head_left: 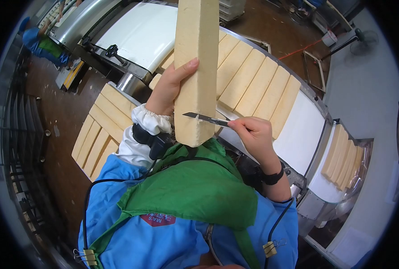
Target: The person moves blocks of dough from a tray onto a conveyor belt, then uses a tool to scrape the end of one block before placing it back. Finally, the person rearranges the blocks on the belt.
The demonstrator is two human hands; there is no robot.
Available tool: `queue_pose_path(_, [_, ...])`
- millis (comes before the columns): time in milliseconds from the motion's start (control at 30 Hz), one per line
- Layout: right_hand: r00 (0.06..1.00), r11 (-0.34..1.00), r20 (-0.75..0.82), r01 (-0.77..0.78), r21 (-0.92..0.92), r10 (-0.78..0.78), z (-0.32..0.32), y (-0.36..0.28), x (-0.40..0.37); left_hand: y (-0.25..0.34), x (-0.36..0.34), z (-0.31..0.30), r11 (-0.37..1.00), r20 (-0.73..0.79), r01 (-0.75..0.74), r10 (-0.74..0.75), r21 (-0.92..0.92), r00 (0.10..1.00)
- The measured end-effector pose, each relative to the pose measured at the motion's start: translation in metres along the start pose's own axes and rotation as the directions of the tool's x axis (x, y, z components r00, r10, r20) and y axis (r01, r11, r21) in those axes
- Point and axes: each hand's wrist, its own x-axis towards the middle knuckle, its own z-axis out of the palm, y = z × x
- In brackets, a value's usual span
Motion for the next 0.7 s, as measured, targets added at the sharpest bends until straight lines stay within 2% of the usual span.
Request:
queue_pose_path(167, [0.999, 0.998, -0.035, 0.029, 0.058, -0.027, 0.01, -0.005, 0.007, -0.002, 0.001, 0.008, 0.999, -0.029, -0.039, 0.039, -0.006, 0.999])
queue_pose_path(367, [1.0, 0.999, -0.005, 0.029, 0.016, -0.029, 0.008, 0.005, -0.007, -0.001, 0.001, 0.005, 0.999, -0.044, -0.05, 0.05, -0.009, 0.998])
queue_pose_path(467, [1.0, 0.998, 0.014, 0.011, 0.059, -0.012, 0.007, 0.005, -0.012, 0.001, 0.0, 0.004, 1.0, -0.04, -0.018, 0.017, -0.023, 0.999])
queue_pose_path(567, [0.996, 0.998, -0.071, 0.059, 0.02, -0.057, 0.016, -0.003, -0.002, -0.004, 0.003, 0.008, 0.999, -0.07, -0.036, 0.035, -0.015, 0.997])
queue_pose_path(633, [0.997, 0.997, -0.076, 0.039, 0.064, -0.034, 0.018, -0.004, 0.0, -0.003, 0.002, 0.011, 0.999, -0.061, -0.043, 0.042, -0.017, 0.997])
queue_pose_path(700, [0.999, 0.998, -0.037, 0.032, 0.061, -0.029, 0.018, 0.0, -0.003, -0.003, 0.002, 0.01, 0.999, -0.056, -0.047, 0.046, -0.013, 0.997])
